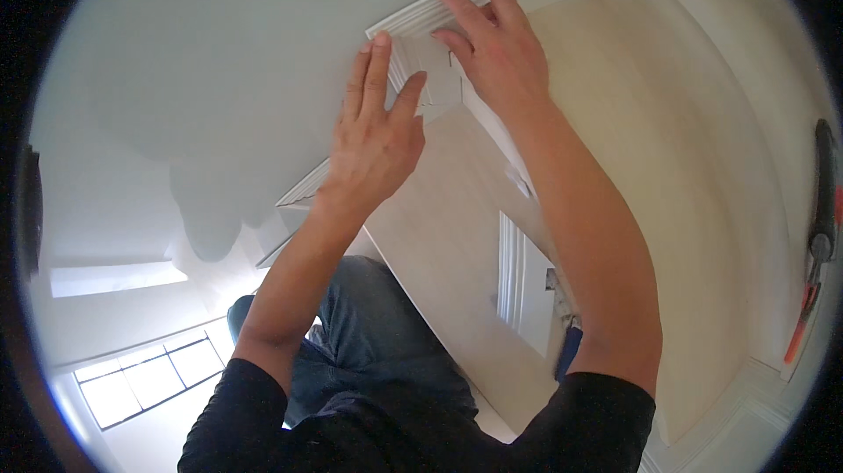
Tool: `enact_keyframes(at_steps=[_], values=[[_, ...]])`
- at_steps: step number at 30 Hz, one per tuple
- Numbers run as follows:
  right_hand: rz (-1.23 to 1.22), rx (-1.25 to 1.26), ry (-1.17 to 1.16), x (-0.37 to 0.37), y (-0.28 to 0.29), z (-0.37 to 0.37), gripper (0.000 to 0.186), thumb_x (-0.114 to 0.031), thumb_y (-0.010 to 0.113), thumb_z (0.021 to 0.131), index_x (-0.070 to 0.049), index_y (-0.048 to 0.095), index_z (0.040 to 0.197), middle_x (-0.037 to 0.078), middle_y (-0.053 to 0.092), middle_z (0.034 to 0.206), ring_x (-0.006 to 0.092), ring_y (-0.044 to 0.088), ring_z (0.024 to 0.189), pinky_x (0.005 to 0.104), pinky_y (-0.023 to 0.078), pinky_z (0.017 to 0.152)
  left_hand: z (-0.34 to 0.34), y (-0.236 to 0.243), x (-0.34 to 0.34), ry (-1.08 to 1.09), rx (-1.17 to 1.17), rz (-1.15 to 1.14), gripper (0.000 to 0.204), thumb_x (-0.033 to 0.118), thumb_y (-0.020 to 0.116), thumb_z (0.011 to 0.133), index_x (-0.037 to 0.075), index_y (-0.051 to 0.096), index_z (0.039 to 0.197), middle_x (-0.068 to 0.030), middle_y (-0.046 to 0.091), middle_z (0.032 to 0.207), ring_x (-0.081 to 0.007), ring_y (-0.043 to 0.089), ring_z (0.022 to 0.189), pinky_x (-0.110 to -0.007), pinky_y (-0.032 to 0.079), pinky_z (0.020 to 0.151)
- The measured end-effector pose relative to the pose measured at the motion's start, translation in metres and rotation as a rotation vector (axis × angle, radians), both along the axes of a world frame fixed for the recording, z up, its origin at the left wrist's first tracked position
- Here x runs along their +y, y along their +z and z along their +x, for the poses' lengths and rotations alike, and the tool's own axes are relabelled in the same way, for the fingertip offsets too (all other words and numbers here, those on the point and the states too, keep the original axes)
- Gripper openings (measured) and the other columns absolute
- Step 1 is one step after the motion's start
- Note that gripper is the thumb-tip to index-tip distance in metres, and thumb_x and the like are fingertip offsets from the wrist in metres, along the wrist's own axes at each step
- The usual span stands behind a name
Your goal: Measure, test fit, and apply adhesive to crown molding pieces for installation on stairs.
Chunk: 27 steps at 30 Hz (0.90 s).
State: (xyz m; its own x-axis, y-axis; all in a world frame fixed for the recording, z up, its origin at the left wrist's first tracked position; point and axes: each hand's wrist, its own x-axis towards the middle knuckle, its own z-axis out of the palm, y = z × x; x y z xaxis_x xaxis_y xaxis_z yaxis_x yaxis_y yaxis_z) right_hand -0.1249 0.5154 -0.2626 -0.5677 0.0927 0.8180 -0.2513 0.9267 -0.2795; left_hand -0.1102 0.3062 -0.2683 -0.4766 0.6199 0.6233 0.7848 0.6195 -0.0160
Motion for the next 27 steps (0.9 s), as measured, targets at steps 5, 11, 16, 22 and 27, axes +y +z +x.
enact_keyframes(at_steps=[5, 11, 16, 22, 27], values=[[-0.06, 0.0, 0.075, 0.009, 0.0, 0.001, 0.049, -0.028, 0.087, 0.087, -0.024, 0.071, 0.133, 0.005, 0.058, 0.14, 0.0235, 0.068, 0.098, 0.0381, 0.061, 0.084, 0.0, 0.011, -0.004, 0.026, 0.027, -0.043, 0.053, 0.003, 0.078, 0.08, 0.006, 0.069, 0.132, -0.0282, 0.035, 0.167, -0.0472, 0.043, 0.148, -0.051, 0.049, 0.114], [-0.106, -0.022, 0.059, 0.0, 0.0, -0.002, 0.048, -0.029, 0.086, 0.088, -0.022, 0.072, 0.133, 0.005, 0.058, 0.142, 0.0245, 0.069, 0.099, 0.039, 0.061, 0.084, 0.007, 0.005, -0.003, -0.144, -0.244, 0.289, 0.062, -0.002, 0.076, 0.082, 0.006, 0.062, 0.142, -0.0237, 0.033, 0.167, -0.0443, 0.041, 0.151, -0.051, 0.043, 0.12], [-0.175, -0.003, 0.078, -0.005, 0.0, 0.0, 0.044, -0.032, 0.086, 0.089, -0.021, 0.075, 0.129, 0.004, 0.061, 0.14, 0.0244, 0.07, 0.098, 0.039, 0.061, 0.083, 0.017, 0.002, 0.004, -0.284, -0.649, 0.715, 0.067, -0.003, 0.062, 0.094, 0.006, 0.044, 0.157, -0.0192, 0.029, 0.17, -0.0332, 0.031, 0.158, -0.046, 0.027, 0.129], [-0.215, 0.03, 0.056, -0.01, -0.002, -0.005, 0.043, -0.018, 0.09, 0.087, -0.017, 0.077, 0.128, 0.005, 0.06, 0.141, 0.0158, 0.075, 0.09, 0.0309, 0.063, 0.085, 0.019, 0.009, 0.002, -0.287, -0.722, 0.762, 0.068, -0.002, 0.06, 0.096, 0.003, 0.04, 0.16, -0.0173, 0.028, 0.171, -0.0299, 0.03, 0.159, -0.045, 0.024, 0.13], [-0.234, 0.046, 0.064, -0.011, -0.003, -0.004, 0.039, -0.033, 0.087, 0.088, -0.017, 0.078, 0.123, 0.005, 0.064, 0.137, 0.0253, 0.071, 0.107, 0.0371, 0.062, 0.086, 0.016, 0.005, -0.001, -0.275, -0.679, 0.782, 0.065, 0.007, 0.067, 0.093, 0.004, 0.046, 0.155, -0.0234, 0.039, 0.165, -0.041, 0.04, 0.153, -0.048, 0.032, 0.126]])
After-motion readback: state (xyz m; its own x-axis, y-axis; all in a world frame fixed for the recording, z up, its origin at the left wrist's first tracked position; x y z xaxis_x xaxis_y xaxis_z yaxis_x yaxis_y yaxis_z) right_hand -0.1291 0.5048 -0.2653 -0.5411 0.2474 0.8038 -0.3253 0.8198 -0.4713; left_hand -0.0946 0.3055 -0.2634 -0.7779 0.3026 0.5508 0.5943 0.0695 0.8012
